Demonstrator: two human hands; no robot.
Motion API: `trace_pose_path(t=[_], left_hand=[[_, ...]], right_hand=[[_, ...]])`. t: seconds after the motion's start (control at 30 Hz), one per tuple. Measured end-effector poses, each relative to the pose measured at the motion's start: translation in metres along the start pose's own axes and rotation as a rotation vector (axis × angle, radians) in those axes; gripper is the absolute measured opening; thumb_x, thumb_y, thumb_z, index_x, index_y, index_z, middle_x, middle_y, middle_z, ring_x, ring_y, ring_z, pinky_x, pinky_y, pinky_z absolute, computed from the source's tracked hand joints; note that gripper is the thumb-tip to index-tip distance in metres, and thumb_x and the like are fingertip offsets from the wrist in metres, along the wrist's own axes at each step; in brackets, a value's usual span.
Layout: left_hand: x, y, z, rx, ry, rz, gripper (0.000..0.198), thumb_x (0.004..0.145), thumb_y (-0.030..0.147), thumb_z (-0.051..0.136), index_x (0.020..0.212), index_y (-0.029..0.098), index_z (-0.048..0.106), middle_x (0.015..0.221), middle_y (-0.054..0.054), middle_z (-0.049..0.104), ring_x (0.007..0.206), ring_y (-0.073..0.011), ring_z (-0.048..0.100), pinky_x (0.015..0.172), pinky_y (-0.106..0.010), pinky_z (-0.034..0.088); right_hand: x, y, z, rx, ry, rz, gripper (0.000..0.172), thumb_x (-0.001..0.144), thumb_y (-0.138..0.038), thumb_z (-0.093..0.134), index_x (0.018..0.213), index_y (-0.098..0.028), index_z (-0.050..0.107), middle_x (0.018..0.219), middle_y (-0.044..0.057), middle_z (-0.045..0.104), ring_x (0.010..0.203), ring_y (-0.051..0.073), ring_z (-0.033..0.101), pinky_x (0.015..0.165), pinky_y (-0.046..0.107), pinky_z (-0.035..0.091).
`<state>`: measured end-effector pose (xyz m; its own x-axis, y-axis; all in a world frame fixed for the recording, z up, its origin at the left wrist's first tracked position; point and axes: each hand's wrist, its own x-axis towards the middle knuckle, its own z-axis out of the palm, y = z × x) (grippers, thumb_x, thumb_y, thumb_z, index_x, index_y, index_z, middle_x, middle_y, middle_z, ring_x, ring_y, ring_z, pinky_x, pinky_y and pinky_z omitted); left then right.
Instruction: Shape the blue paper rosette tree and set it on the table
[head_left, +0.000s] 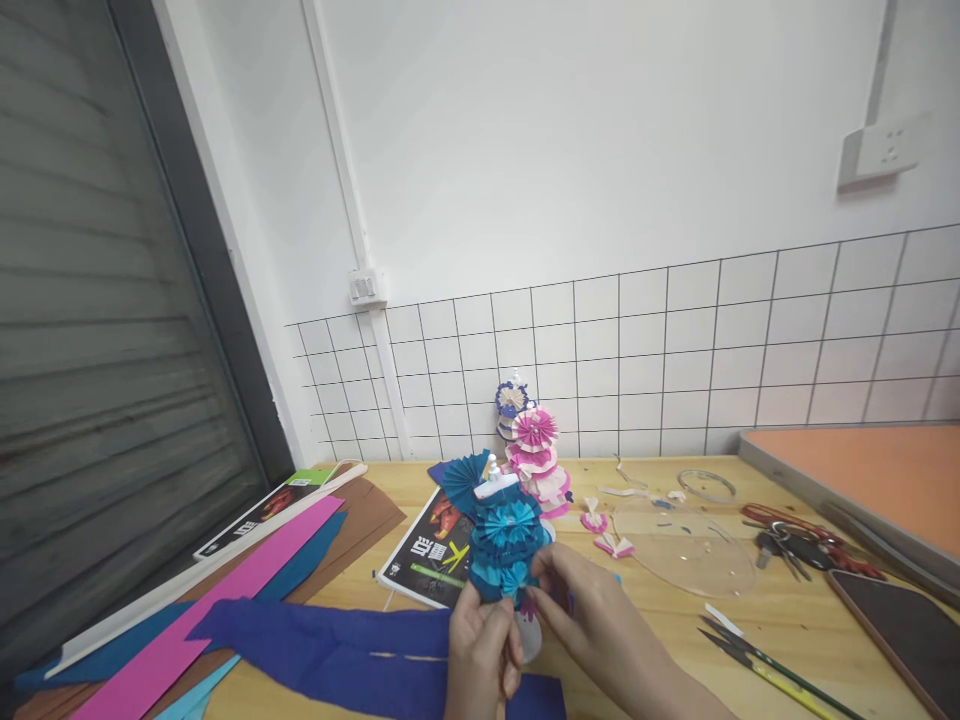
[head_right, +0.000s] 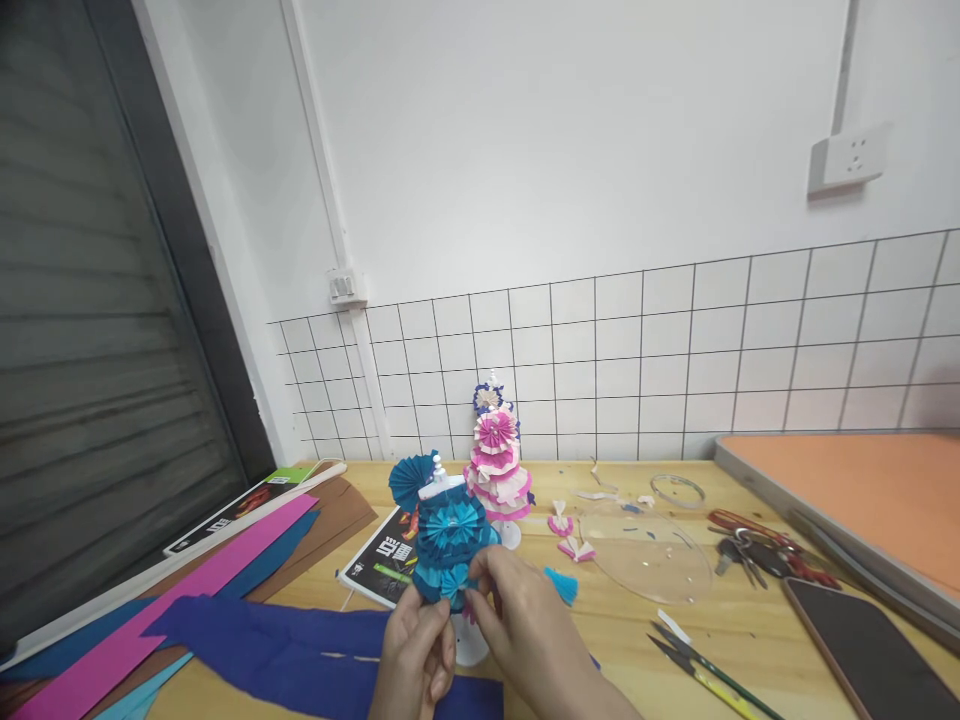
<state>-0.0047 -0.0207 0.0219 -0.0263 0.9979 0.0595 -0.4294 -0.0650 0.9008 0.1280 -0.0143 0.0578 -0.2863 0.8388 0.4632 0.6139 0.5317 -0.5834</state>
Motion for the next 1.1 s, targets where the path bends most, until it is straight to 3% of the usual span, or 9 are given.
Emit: trace_pose_path(t=[0.5, 0.73, 1.1], left_hand=[[0.006, -0.001, 0.007, 0.146, 0.086, -0.025, 0.059, 0.046, 0.067, 0.073, 0.064, 0.016, 0.051, 0.033, 0.01, 0.038, 0.026, 0.0006, 0.021, 0.027, -0.012, 0.013], [0.004, 0.002, 0.009, 0.137, 0.102, -0.023, 0.059, 0.045, 0.066, 0.074, 0.067, 0.015, 0.053, 0.033, 0.011, 0.039, 0.027, 0.0006, 0.021, 0.027, -0.011, 0.014], [-0.002, 0.006, 0.014, 0.098, 0.127, 0.017, 0.054, 0.048, 0.059, 0.077, 0.067, 0.014, 0.055, 0.033, 0.01, 0.039, 0.028, 0.0016, 0.017, 0.028, -0.01, 0.011]], right_hand=[[0.0, -0.002, -0.004, -0.012, 0.003, -0.008, 0.005, 0.083, -0.019, 0.046, 0.08, -0.024, 0.045, 0.069, -0.002, 0.058, 0.064, 0.016, 0.056, 0.058, 0.026, 0.039], [0.004, 0.001, -0.017, 0.121, -0.04, 0.004, 0.006, 0.081, -0.017, 0.046, 0.082, -0.022, 0.049, 0.073, -0.002, 0.06, 0.067, 0.015, 0.056, 0.061, 0.026, 0.042], [0.009, 0.008, -0.03, 0.112, -0.009, 0.022, 0.007, 0.083, -0.023, 0.047, 0.079, -0.022, 0.054, 0.069, -0.002, 0.059, 0.063, 0.014, 0.054, 0.057, 0.026, 0.042]])
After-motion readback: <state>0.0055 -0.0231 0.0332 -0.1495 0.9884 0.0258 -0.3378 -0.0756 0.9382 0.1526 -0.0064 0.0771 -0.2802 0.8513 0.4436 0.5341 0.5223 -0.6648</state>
